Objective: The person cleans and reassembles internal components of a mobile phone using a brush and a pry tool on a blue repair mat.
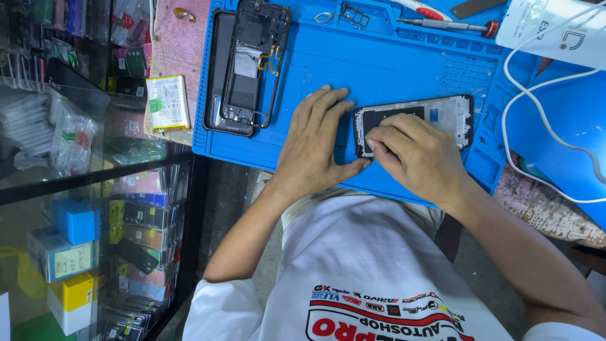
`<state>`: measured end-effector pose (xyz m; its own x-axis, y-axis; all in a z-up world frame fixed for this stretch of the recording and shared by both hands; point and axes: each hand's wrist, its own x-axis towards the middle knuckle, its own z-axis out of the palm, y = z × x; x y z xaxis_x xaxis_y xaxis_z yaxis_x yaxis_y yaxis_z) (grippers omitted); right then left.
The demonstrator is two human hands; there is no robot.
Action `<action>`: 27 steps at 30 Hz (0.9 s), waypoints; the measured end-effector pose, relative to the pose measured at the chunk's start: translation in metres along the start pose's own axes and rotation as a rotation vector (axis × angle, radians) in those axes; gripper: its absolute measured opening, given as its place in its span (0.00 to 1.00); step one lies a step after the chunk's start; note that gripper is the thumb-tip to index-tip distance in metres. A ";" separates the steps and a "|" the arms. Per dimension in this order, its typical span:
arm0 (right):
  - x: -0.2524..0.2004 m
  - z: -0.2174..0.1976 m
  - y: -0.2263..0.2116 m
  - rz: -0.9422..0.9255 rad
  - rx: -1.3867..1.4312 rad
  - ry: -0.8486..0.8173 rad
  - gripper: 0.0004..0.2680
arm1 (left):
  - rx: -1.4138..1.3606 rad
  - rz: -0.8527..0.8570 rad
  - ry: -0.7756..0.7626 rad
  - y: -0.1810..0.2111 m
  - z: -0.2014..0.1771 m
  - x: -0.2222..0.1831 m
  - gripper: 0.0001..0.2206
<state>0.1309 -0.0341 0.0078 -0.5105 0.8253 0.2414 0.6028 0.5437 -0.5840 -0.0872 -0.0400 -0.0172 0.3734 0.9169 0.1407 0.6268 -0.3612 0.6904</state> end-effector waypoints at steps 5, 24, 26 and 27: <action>-0.001 -0.001 0.003 -0.094 0.035 0.082 0.06 | -0.155 0.048 0.085 0.002 -0.012 -0.004 0.18; -0.004 -0.007 0.008 0.021 -0.018 0.197 0.05 | -0.076 -0.020 0.119 0.007 -0.007 -0.007 0.31; -0.003 -0.012 0.006 0.037 -0.025 0.176 0.05 | 0.013 0.006 0.037 0.011 -0.009 0.000 0.40; -0.003 -0.014 0.005 0.042 -0.033 0.163 0.05 | 0.052 0.019 0.005 0.012 -0.009 0.003 0.41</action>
<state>0.1442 -0.0311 0.0152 -0.3799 0.8599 0.3409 0.6432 0.5104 -0.5708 -0.0849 -0.0400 -0.0025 0.3824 0.9106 0.1565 0.6543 -0.3865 0.6500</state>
